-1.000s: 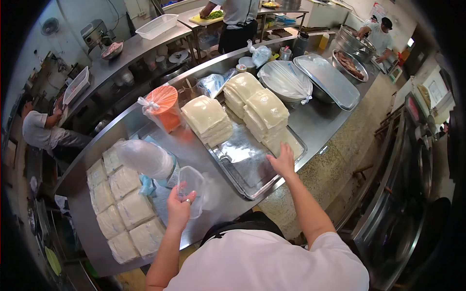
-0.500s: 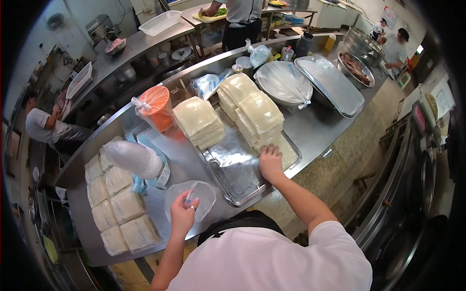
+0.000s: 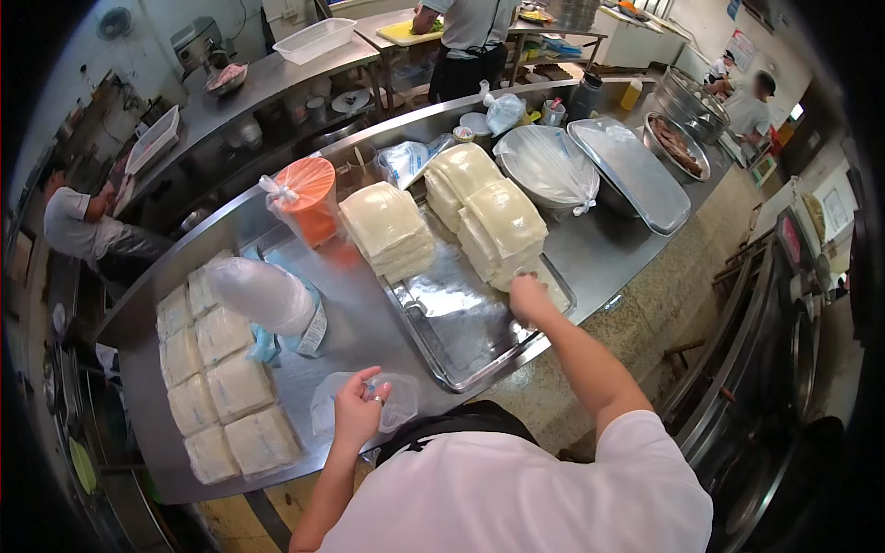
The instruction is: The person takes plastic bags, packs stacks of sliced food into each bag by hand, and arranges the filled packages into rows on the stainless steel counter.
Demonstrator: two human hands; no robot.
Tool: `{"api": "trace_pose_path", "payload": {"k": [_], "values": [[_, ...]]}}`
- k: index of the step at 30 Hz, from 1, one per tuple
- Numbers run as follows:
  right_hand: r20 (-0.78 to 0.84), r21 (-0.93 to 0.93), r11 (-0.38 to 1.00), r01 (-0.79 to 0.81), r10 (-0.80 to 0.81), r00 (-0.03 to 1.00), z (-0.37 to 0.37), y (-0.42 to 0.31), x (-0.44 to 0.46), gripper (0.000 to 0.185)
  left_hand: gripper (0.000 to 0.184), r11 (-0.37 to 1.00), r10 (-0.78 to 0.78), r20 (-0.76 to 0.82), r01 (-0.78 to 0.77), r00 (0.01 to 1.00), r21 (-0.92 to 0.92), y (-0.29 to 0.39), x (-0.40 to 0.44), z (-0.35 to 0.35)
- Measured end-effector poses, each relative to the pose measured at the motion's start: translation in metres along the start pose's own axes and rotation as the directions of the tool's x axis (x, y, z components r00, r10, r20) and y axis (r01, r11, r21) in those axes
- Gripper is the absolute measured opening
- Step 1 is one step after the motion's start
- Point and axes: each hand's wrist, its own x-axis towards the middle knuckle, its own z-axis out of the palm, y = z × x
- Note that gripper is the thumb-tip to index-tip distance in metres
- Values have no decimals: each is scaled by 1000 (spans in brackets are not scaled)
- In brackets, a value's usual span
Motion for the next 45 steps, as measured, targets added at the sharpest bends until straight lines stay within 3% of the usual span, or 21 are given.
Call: {"api": "trace_pose_path", "payload": {"k": [3,5,7,9,11,13,15,18,20,23,27,28,31,32,35,41,45], "values": [[166,193,981,-31,-1,986,-20,41,34,30,34,999,-5,4,5,1000,33,-9,-1,-11],[104,515,857,20,-86,991,-57,63,20,31,33,1000,-22,8,22,1000,13,-15,-2,-17],[271,604,780,-164,-7,963,-86,85,13,36,32,999,-41,12,41,999,-10,-18,-2,-21],[265,708,692,-141,-74,961,-61,136,35,40,32,997,-62,17,63,998,-35,-18,0,-23],[241,927,339,-162,-208,948,-67,155,14,46,31,997,-69,29,70,997,-34,-20,2,-23],[119,992,-5,-125,-276,954,-75,160,-15,51,30,997,-74,43,76,996,-29,-19,5,-21],[-64,959,-284,-12,-257,964,-73,156,-46,57,30,997,-77,56,78,995,-20,-15,8,-17],[-221,702,-712,-19,-242,945,-63,119,-91,63,29,995,-92,75,89,993,43,-1,12,-10],[-284,658,-751,-49,-308,908,-28,100,-89,65,29,998,-65,92,63,994,25,4,17,-2],[-245,620,-766,-168,-393,886,-4,59,-87,65,28,994,-47,84,38,995,98,13,29,6],[-300,544,-795,-269,-483,823,-6,25,-89,65,27,990,-19,2,19,1000,141,-16,54,3],[-314,509,-799,-319,-518,796,-11,21,-89,65,26,965,26,-37,-15,999,261,1,55,1],[-375,434,-802,-411,-575,727,-33,5,-98,65,24,962,19,-88,6,996,271,16,66,-10],[-397,413,-801,-433,-587,706,-42,-2,-102,65,27,979,-71,-113,91,991,184,16,72,-14],[-356,374,-787,-491,-611,707,-61,-25,-118,65,28,998,-44,-173,51,984,39,30,82,-24],[-180,582,-643,-498,-698,693,-50,-87,-149,60,32,992,65,-207,-85,976,-90,28,100,-26],[-45,578,-548,-605,-761,647,-28,-138,-171,57,28,961,219,-143,-239,965,-139,37,82,-19]]}}
